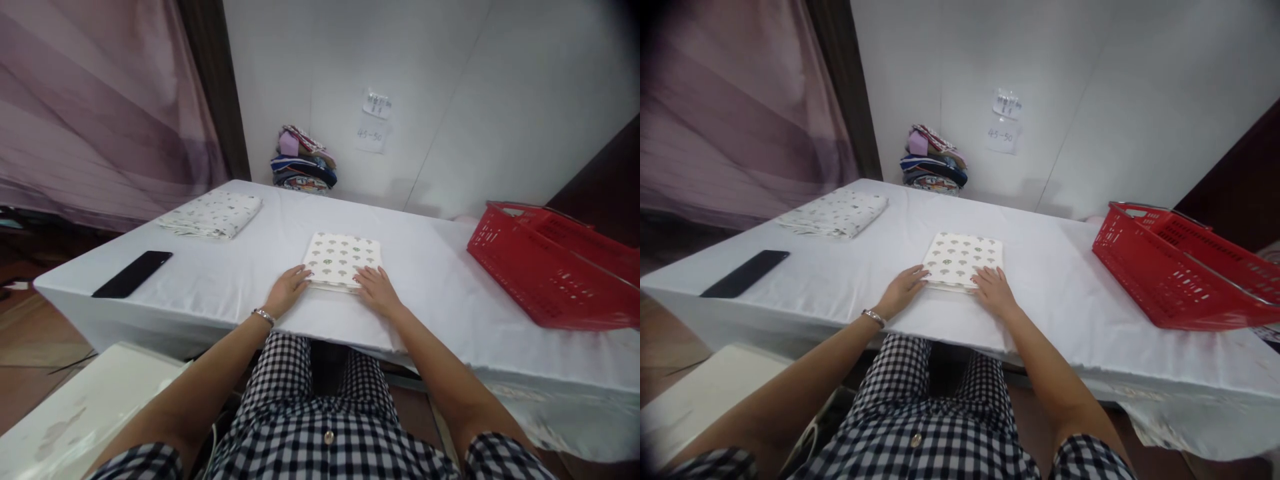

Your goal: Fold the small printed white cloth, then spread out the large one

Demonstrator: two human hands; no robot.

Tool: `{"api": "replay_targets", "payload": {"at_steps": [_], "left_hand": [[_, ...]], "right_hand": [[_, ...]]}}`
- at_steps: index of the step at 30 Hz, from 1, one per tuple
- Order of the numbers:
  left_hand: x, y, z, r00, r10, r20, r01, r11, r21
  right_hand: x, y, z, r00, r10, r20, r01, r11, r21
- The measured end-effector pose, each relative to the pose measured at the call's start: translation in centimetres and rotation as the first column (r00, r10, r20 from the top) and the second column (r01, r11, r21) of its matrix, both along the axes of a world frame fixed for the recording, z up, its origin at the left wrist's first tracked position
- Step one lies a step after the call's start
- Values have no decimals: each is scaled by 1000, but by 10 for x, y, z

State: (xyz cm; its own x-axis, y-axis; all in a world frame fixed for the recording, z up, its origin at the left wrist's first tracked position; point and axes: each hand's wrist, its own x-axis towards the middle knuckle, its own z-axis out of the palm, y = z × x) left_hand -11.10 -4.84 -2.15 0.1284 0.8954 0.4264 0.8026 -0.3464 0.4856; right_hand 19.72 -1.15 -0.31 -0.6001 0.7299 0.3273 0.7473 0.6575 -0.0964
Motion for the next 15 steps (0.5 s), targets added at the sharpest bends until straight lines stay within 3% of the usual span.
{"api": "replay_targets", "payload": {"at_steps": [7, 15], "left_hand": [[16, 5, 1, 986, -106, -129, 129, 974, 185], [34, 18, 12, 955, -198, -219, 225, 968, 107]], "right_hand": [[-5, 0, -8, 998, 40, -53, -37, 998, 48], [-20, 2, -5, 996, 65, -55, -63, 997, 42]]}}
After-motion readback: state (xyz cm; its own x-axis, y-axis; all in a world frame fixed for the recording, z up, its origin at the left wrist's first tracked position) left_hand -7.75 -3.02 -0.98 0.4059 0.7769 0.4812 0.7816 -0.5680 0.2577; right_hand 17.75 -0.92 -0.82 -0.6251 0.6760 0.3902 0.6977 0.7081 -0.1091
